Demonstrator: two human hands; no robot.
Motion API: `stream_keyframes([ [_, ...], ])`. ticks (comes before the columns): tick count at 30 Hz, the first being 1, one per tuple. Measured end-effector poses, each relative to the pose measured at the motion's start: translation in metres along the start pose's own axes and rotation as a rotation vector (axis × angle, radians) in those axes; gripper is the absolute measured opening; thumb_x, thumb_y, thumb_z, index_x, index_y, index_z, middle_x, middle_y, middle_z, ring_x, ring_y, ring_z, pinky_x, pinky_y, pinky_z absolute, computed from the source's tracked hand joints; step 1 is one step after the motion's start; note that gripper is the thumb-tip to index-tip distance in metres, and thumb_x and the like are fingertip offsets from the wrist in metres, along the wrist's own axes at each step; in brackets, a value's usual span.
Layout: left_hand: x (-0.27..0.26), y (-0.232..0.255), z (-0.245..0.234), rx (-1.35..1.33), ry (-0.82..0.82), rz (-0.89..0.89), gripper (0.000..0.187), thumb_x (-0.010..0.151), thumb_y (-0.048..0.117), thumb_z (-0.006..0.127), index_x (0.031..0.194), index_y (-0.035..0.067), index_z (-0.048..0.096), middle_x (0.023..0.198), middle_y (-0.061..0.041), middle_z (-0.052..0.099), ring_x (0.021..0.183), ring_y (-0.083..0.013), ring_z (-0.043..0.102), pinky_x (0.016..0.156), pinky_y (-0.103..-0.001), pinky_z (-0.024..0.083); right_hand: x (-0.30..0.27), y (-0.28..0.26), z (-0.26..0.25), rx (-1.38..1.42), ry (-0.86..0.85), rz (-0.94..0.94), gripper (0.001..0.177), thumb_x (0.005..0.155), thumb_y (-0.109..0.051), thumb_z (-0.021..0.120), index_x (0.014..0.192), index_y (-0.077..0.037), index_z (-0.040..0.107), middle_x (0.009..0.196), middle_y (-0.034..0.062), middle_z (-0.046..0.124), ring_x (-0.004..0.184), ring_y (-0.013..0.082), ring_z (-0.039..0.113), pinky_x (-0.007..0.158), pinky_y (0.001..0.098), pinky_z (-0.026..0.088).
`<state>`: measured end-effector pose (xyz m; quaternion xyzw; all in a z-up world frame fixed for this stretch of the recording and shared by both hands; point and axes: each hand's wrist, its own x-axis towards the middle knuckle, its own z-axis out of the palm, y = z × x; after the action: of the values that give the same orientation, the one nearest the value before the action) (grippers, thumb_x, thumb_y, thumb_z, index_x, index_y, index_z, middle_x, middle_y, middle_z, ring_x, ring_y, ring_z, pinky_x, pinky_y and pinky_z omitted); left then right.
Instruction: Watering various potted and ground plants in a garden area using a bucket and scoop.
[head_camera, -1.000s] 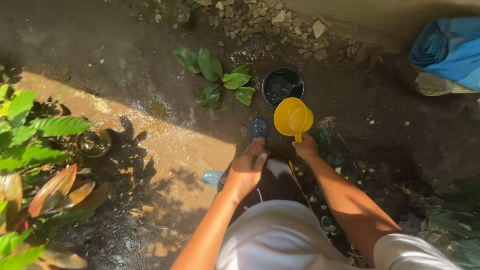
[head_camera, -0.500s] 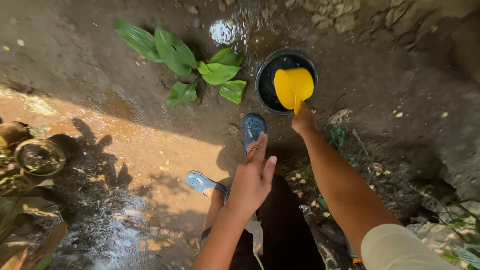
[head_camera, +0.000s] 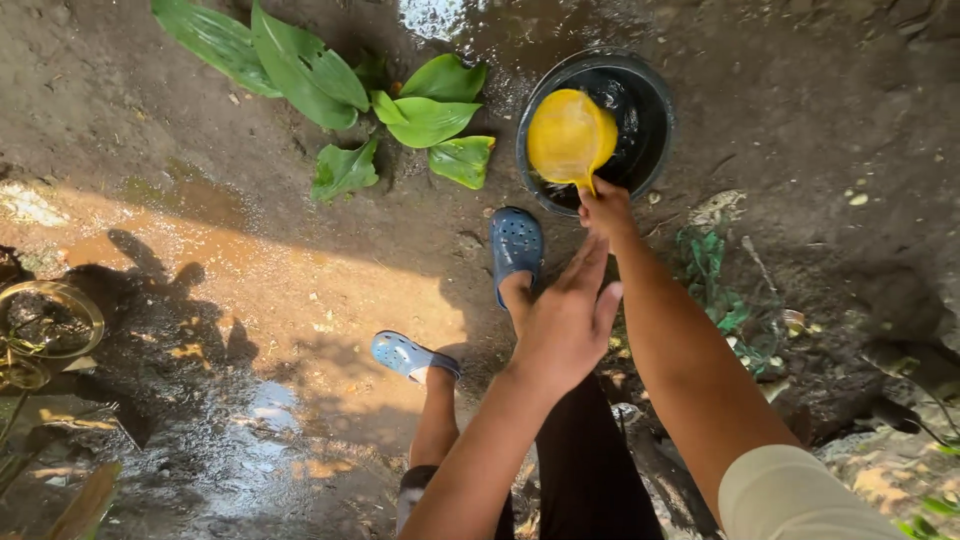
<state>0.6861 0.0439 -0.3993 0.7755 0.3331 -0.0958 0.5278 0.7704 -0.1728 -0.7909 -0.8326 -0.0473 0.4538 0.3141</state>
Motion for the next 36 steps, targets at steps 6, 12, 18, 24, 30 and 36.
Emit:
stream_keyframes([
  [6, -0.014, 0.023, -0.023, -0.049, -0.001, 0.017, 0.050, 0.100, 0.022, 0.057, 0.145, 0.003, 0.051, 0.149, -0.016, 0.056, 0.125, -0.0292, 0.063, 0.091, -0.046, 0.035, -0.105, -0.092, -0.073, 0.860, -0.326, 0.291, 0.023, 0.100, -0.021, 0.061, 0.121, -0.013, 0.065, 0.068, -0.0024, 0.052, 0.052, 0.0074, 0.046, 0.045, 0.0238, 0.036],
  [12, -0.081, 0.053, -0.077, -0.202, 0.173, 0.056, 0.046, 0.103, 0.015, 0.057, 0.143, -0.006, 0.051, 0.144, -0.030, 0.055, 0.133, -0.0447, 0.055, 0.111, -0.045, 0.044, -0.240, -0.226, -0.136, 0.693, -0.314, 0.171, 0.015, 0.104, -0.018, 0.059, 0.115, -0.007, 0.060, 0.066, -0.0029, 0.047, 0.049, 0.0055, 0.038, 0.042, 0.0220, 0.026],
  [18, -0.154, 0.099, -0.155, -0.247, 0.360, 0.013, 0.044, 0.103, 0.016, 0.056, 0.139, -0.008, 0.053, 0.142, -0.030, 0.058, 0.133, -0.0428, 0.056, 0.110, -0.042, 0.046, -0.371, -0.375, -0.173, 0.566, -0.382, 0.022, 0.021, 0.102, -0.015, 0.057, 0.120, -0.004, 0.060, 0.067, -0.0020, 0.046, 0.049, 0.0053, 0.037, 0.042, 0.0229, 0.026],
  [24, -0.214, 0.107, -0.248, -0.344, 0.563, 0.064, 0.047, 0.103, 0.019, 0.056, 0.141, -0.008, 0.051, 0.139, -0.031, 0.058, 0.131, -0.0444, 0.056, 0.109, -0.043, 0.045, -0.450, -0.503, -0.163, 0.543, -0.476, -0.032, 0.023, 0.099, -0.015, 0.056, 0.121, -0.008, 0.061, 0.067, -0.0016, 0.047, 0.048, 0.0056, 0.037, 0.042, 0.0214, 0.025],
  [30, -0.253, 0.102, -0.368, -0.193, 0.539, -0.295, 0.045, 0.100, 0.027, 0.054, 0.143, 0.012, 0.057, 0.122, -0.019, 0.071, 0.115, -0.0361, 0.068, 0.097, -0.048, 0.044, -0.461, -0.570, -0.123, 0.526, -0.574, -0.058, 0.010, 0.102, -0.013, 0.057, 0.106, -0.004, 0.056, 0.070, 0.0001, 0.048, 0.049, 0.0056, 0.037, 0.041, 0.0218, 0.026],
  [36, -0.241, 0.030, -0.461, -0.425, 0.699, -0.079, 0.049, 0.100, 0.025, 0.055, 0.144, 0.005, 0.051, 0.132, -0.023, 0.064, 0.105, -0.0406, 0.069, 0.093, -0.042, 0.054, -0.493, -0.691, -0.046, 0.560, -0.647, -0.026, 0.013, 0.100, -0.013, 0.055, 0.111, -0.007, 0.057, 0.072, -0.0007, 0.047, 0.052, 0.0036, 0.037, 0.041, 0.0197, 0.027],
])
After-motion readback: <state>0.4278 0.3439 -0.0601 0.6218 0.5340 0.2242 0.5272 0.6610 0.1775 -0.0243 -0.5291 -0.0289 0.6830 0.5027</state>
